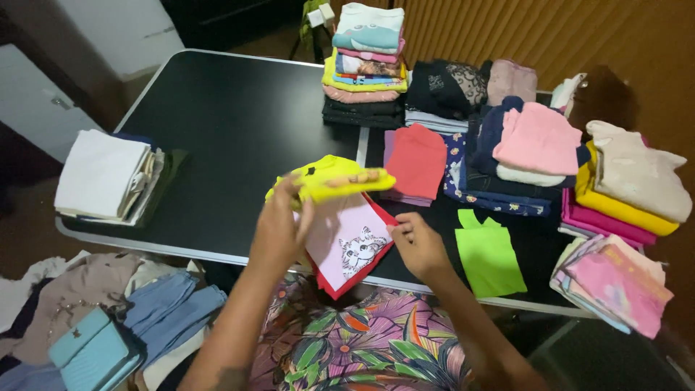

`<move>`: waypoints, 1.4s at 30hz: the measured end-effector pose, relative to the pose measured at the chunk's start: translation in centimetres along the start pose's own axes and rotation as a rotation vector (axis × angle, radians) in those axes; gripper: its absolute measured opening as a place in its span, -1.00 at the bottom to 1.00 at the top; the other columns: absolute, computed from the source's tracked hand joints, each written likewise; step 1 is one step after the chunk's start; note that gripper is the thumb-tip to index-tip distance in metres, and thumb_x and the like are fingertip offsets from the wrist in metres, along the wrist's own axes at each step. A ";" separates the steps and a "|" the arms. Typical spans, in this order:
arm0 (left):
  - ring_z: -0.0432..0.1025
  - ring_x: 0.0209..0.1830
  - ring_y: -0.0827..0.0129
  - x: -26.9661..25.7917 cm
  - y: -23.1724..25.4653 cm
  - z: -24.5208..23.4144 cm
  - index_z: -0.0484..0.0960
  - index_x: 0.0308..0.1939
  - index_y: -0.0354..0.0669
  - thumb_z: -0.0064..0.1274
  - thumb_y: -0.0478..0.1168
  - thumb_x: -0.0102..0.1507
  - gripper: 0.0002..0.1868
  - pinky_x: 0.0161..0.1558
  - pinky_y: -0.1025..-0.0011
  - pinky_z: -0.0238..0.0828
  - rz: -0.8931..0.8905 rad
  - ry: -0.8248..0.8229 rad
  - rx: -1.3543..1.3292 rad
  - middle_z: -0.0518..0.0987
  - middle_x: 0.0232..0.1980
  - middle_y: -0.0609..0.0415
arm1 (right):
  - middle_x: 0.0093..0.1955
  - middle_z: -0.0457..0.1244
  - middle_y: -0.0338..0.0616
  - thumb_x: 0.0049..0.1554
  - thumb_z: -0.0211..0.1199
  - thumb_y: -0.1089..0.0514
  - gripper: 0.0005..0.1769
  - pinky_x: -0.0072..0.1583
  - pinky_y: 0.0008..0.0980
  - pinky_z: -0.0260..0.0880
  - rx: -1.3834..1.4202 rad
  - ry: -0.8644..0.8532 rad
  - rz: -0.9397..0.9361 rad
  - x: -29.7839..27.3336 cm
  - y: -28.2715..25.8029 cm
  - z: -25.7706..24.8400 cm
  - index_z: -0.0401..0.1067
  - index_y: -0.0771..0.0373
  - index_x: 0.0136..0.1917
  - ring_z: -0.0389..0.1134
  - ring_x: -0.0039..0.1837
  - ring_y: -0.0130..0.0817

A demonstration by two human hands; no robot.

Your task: The person is taking clothes out of a laundry basket and folding them neatly on a table.

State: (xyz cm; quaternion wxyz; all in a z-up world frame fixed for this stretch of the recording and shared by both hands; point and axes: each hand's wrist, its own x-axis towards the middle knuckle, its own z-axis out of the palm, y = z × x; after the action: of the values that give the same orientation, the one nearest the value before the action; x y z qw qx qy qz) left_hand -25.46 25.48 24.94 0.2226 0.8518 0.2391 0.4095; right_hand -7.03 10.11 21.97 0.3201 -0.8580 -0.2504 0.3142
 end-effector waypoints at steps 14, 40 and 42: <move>0.45 0.26 -0.08 7.3 -10.3 -5.7 0.33 0.28 -0.12 -0.32 -0.30 0.51 -0.73 0.24 0.02 0.39 -0.316 0.264 -0.032 0.52 0.18 -0.11 | 0.01 0.45 -0.28 0.09 0.40 -0.08 -0.51 -0.02 -0.45 0.52 -0.118 0.032 0.054 4.1 4.6 3.8 0.44 -0.03 0.27 0.49 -0.02 -0.45; 0.28 0.42 0.28 -9.5 -4.9 -7.4 0.37 0.35 -0.11 -0.16 -0.33 0.37 -0.57 0.42 0.19 0.21 -0.636 -0.264 0.181 0.40 0.39 0.04 | -0.26 0.37 0.06 -0.04 0.47 0.18 -0.53 -0.09 -0.27 0.45 0.214 -0.132 0.048 3.5 2.4 0.4 0.48 0.40 0.11 0.39 -0.18 -0.20; 0.44 0.21 0.21 -8.0 -1.8 -6.0 0.45 0.24 0.00 -0.23 -0.11 0.36 -0.61 0.17 0.15 0.35 -0.815 -0.371 0.060 0.52 0.24 0.02 | -0.23 0.37 0.02 -0.01 0.44 0.07 -0.53 -0.11 -0.31 0.36 0.143 -0.180 0.045 4.0 1.4 -0.2 0.51 0.36 0.11 0.34 -0.19 -0.24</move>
State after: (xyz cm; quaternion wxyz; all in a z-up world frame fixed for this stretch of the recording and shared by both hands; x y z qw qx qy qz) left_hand -35.07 23.25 22.60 0.3799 0.7532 0.5231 0.1214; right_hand -3.87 11.62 19.56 0.3496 -0.8067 -0.2358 0.4139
